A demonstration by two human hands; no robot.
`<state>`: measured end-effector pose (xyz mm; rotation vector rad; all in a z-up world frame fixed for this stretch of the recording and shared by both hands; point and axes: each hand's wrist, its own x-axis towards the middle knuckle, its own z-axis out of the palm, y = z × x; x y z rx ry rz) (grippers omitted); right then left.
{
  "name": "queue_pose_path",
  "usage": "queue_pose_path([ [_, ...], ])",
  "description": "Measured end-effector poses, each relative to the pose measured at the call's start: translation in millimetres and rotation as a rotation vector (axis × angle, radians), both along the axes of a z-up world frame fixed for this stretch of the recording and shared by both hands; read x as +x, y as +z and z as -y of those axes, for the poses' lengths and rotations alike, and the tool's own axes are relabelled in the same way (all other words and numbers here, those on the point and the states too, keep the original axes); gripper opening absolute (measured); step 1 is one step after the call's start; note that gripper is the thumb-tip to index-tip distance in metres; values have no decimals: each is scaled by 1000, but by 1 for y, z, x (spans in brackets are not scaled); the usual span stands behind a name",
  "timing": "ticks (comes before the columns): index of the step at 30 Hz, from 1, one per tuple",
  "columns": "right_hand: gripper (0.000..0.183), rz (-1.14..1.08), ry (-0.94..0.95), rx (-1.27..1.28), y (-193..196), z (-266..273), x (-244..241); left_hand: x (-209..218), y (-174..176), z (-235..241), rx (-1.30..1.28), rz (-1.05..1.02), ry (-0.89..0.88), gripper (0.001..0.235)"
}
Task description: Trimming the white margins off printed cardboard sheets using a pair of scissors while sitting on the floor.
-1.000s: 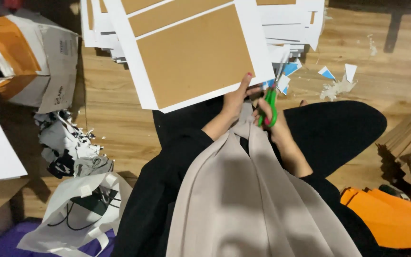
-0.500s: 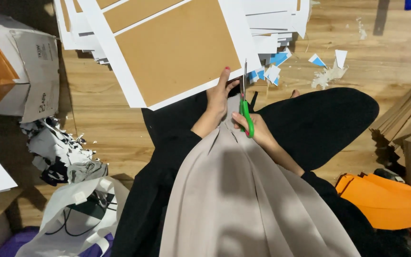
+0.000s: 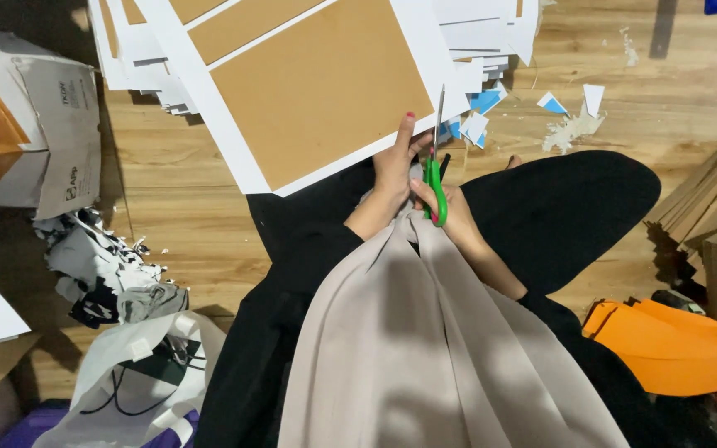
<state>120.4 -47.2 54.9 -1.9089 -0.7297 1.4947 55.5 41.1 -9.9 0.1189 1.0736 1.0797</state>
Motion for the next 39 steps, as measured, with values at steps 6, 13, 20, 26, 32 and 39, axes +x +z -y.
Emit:
queue_pose_path([
  [6, 47, -3, -9, -11, 6, -5, -3, 0, 2, -1, 5, -5, -1, 49],
  [13, 47, 10, -36, -13, 10, -6, -3, -2, 11, -3, -19, -8, -7, 48],
  [20, 48, 11, -58, -9, 6, -6, -2, -3, 26, -6, -23, 2, -3, 45],
  [26, 49, 22, -24, 2, 11, -10, -2, -3, 18, -2, 12, -3, -56, 43],
  [32, 49, 21, -17, -6, 8, -14, 0, -5, 25, -4, 39, 14, -55, 40],
  [39, 50, 17, -42, 4, 0, -15, -1, -6, 26, -5, 32, 16, -72, 41],
])
